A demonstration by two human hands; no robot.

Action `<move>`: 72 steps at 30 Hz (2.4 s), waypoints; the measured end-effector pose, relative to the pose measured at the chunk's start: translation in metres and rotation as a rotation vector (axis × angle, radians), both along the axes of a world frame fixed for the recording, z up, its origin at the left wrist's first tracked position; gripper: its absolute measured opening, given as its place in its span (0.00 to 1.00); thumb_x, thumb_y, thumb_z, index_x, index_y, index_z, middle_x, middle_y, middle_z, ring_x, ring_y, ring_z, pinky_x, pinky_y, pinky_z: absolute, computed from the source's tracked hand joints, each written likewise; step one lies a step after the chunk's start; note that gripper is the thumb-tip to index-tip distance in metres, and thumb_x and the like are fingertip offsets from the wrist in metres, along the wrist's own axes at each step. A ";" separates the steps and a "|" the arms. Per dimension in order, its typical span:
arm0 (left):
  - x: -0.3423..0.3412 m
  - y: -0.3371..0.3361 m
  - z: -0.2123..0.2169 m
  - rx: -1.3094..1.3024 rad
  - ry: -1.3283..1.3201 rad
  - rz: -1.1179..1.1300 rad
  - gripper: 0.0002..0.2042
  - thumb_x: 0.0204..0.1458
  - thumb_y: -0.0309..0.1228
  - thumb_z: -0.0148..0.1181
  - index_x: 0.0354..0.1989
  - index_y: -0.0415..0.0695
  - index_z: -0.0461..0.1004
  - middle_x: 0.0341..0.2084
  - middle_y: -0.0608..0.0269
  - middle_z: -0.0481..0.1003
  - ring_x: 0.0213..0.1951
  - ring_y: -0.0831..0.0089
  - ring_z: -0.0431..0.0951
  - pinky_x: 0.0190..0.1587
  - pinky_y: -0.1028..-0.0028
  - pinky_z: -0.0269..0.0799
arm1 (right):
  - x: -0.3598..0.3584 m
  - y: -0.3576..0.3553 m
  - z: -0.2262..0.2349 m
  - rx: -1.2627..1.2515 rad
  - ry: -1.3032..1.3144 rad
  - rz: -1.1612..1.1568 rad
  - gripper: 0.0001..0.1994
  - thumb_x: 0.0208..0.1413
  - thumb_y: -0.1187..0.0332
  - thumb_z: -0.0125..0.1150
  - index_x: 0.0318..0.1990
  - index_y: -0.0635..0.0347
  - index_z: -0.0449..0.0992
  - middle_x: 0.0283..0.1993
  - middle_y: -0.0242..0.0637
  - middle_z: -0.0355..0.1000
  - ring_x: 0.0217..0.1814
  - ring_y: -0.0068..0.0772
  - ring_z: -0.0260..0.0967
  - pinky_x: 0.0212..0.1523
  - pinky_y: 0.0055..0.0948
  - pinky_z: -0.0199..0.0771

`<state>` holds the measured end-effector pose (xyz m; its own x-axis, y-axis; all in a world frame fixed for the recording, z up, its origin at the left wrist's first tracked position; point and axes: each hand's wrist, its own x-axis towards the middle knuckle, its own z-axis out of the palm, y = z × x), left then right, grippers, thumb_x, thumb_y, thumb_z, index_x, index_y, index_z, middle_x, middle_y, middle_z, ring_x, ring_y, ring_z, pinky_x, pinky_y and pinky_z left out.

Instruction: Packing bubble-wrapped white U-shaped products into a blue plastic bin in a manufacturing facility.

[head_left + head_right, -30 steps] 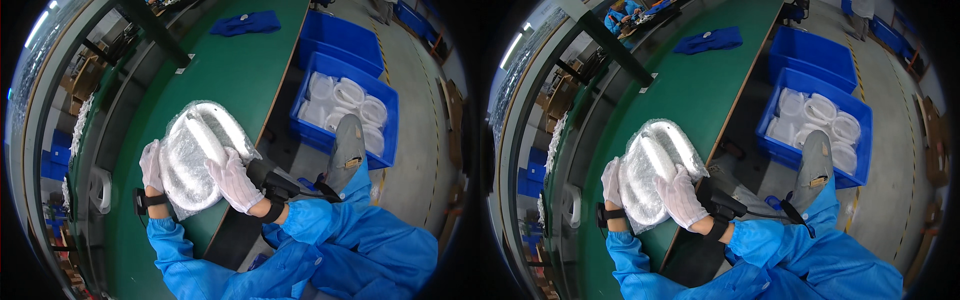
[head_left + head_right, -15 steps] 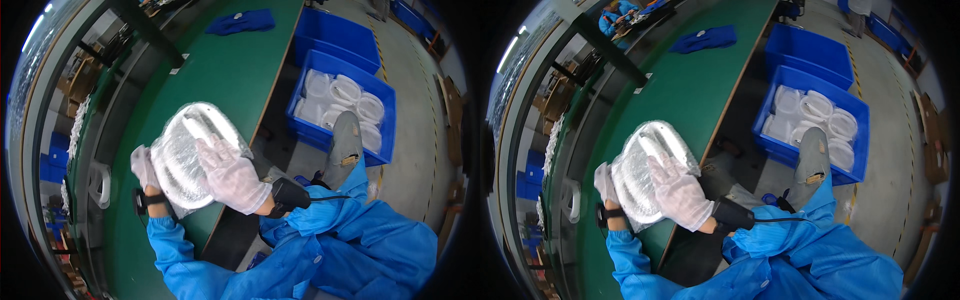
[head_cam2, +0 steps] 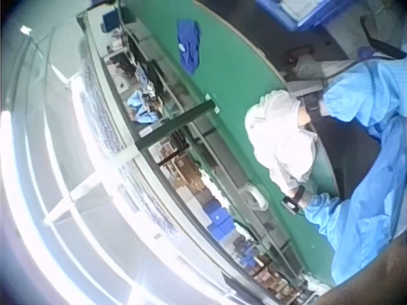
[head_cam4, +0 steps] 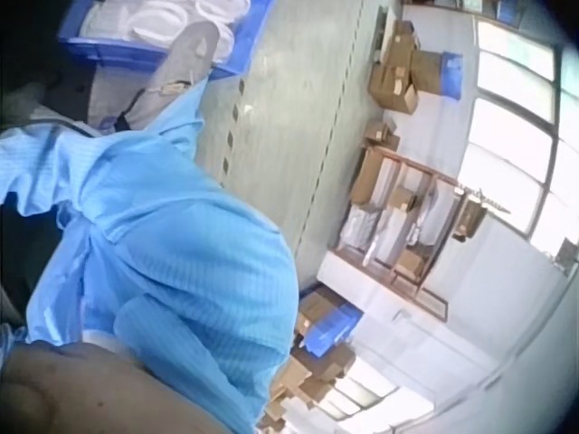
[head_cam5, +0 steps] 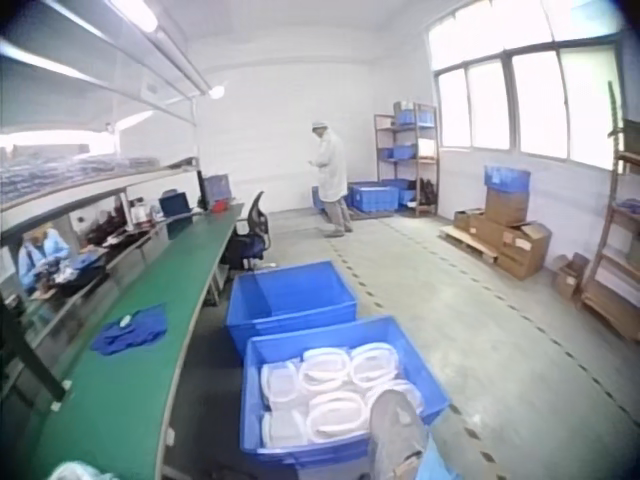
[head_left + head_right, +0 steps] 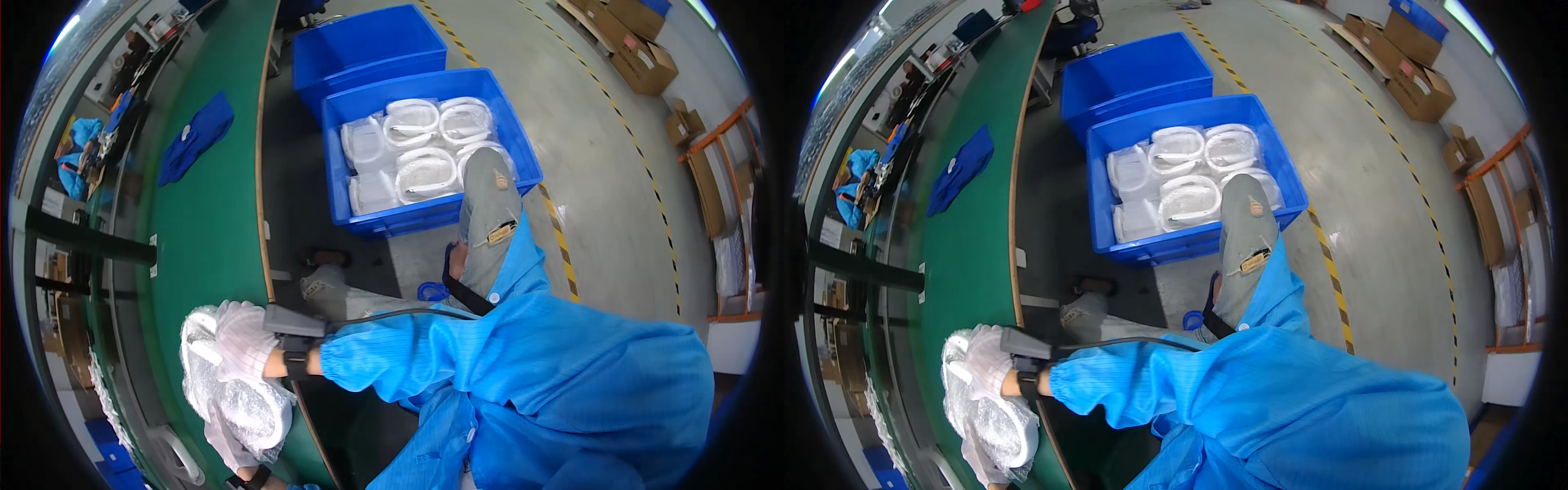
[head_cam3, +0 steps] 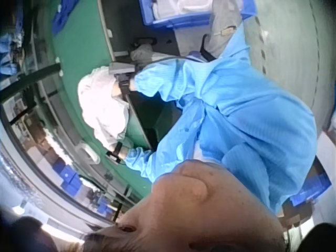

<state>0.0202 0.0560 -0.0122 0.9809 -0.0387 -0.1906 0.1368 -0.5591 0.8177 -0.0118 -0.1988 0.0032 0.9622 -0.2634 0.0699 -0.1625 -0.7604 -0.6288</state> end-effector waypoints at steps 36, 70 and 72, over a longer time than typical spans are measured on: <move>-0.123 -0.344 -0.100 -0.415 0.024 -0.521 0.15 0.52 0.27 0.61 0.47 0.35 0.71 0.38 0.62 0.75 0.38 0.75 0.73 0.43 0.74 0.69 | -0.255 -0.297 -0.119 0.983 -0.208 -0.529 0.24 0.49 0.76 0.62 0.56 0.68 0.65 0.46 0.38 0.71 0.43 0.24 0.70 0.43 0.25 0.73; -0.018 -0.361 -0.249 -0.294 0.411 -0.323 0.21 0.42 0.29 0.69 0.44 0.34 0.70 0.35 0.57 0.73 0.35 0.69 0.72 0.41 0.68 0.70 | -0.021 -0.381 -0.538 -0.590 0.340 -0.160 0.12 0.52 0.62 0.53 0.35 0.62 0.74 0.32 0.59 0.72 0.36 0.44 0.72 0.28 0.37 0.70; -0.019 -0.354 -0.254 -0.298 0.405 -0.313 0.20 0.43 0.29 0.68 0.44 0.34 0.70 0.34 0.57 0.73 0.35 0.69 0.72 0.41 0.69 0.70 | -0.007 -0.377 -0.518 -0.264 0.475 -0.284 0.12 0.51 0.61 0.52 0.33 0.61 0.75 0.32 0.59 0.72 0.34 0.44 0.72 0.26 0.36 0.69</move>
